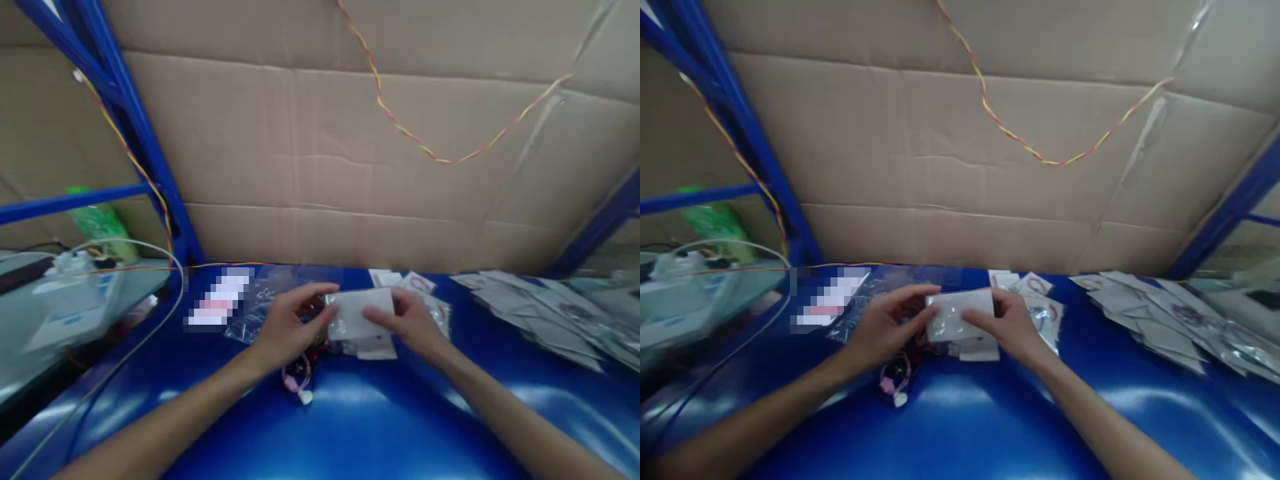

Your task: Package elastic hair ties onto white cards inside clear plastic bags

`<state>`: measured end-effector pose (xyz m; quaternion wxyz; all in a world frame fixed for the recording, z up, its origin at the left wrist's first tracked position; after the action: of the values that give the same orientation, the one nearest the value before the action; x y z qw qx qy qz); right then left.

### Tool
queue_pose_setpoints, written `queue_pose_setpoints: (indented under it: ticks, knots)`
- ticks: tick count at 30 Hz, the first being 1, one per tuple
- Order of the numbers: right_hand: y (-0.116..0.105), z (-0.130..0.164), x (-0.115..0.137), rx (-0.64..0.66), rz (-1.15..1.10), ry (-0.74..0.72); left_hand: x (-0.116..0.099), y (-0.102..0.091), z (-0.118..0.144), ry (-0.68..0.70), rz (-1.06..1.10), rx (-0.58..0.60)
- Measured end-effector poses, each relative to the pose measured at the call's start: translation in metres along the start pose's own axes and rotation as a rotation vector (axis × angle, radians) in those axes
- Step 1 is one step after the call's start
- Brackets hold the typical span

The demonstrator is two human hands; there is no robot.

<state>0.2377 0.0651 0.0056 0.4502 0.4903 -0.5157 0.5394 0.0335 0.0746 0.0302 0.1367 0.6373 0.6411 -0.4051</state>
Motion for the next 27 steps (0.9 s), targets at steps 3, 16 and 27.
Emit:
queue_pose_setpoints:
  ticks: [3,16,27]
  knots:
    - [0.000,0.001,0.002,0.001,0.032,-0.018,-0.007,-0.007,-0.003,0.053,-0.120,-0.005]
    - [0.001,-0.006,-0.015,0.040,-0.249,0.184,-0.045,0.004,0.004,0.511,-0.194,0.116]
    - [-0.009,-0.001,-0.006,-0.064,-0.194,0.103,-0.048,0.017,0.009,0.610,-0.402,0.287]
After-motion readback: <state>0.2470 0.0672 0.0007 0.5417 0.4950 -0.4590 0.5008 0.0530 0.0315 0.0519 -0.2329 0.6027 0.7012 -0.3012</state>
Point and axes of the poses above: each hand's wrist, its own z-axis away from the middle knuckle, its own y-axis out of the palm, x = y × z, the point moved 7 cm from there along -z, towards the middle knuckle, and after that the axes turned 12 degrees about y, right-handed, at the moved point
